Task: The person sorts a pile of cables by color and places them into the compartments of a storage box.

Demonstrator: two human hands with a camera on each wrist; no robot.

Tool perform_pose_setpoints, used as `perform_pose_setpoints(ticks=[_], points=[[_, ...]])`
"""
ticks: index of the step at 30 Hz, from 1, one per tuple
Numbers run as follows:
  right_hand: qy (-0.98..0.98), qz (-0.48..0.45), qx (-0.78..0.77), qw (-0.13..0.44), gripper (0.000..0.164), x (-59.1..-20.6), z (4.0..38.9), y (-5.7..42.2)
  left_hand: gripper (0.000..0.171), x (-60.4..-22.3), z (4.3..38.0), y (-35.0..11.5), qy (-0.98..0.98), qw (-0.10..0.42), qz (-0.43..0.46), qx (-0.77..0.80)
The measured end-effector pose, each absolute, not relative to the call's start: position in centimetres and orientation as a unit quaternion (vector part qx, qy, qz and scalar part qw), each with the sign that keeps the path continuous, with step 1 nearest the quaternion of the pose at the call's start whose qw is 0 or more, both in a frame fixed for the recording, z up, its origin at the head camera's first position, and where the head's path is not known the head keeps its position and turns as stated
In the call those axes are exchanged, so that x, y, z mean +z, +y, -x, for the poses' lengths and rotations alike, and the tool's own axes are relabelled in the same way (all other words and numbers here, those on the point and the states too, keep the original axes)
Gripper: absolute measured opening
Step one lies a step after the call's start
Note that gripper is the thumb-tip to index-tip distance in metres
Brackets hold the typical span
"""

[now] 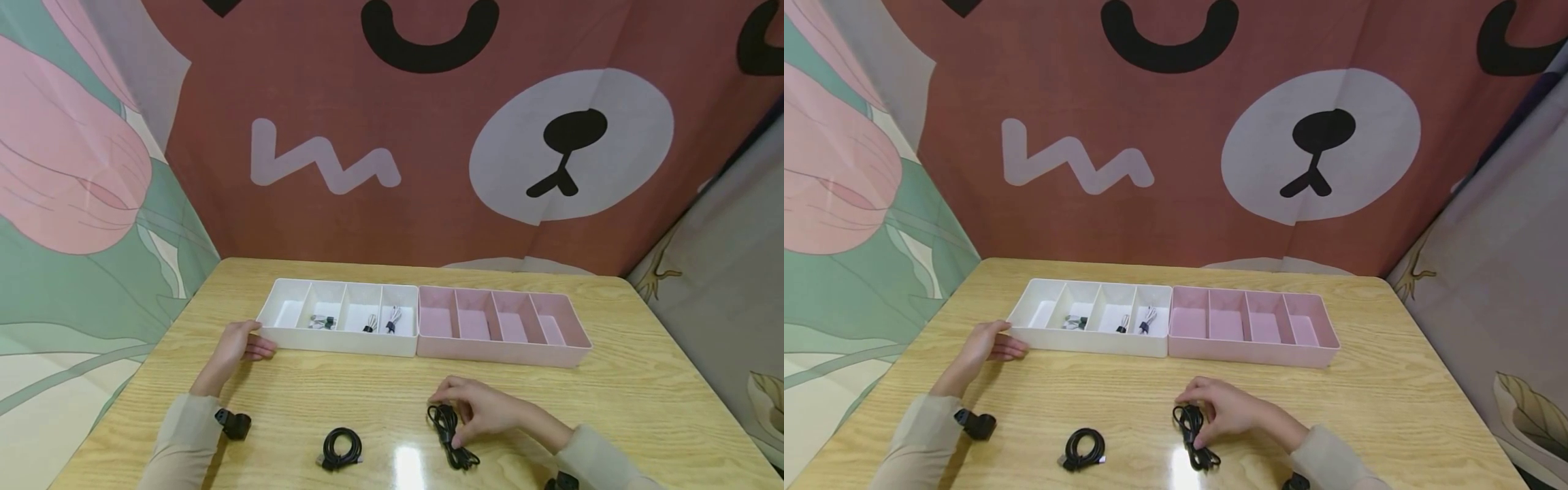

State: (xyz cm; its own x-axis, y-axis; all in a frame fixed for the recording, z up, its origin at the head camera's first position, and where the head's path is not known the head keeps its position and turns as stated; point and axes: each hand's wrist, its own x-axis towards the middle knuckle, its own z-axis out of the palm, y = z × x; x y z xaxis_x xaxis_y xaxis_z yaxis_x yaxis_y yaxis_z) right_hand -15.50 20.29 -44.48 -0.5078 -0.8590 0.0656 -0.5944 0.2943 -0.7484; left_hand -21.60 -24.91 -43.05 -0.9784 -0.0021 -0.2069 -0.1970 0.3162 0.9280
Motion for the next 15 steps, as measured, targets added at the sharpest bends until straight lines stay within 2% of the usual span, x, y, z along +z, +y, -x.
perform_pose_setpoints(ticks=[9,15], points=[[0.803,0.441,-0.369,0.16,0.051,-44.56,15.36,20.01,0.043,-43.15,21.59,-24.93,0.807,0.082,0.064,0.581],[0.803,0.444,-0.367,0.152,0.051,-44.64,15.46,20.15,0.043,-43.15,21.65,-24.89,0.804,0.08,0.065,0.585]])
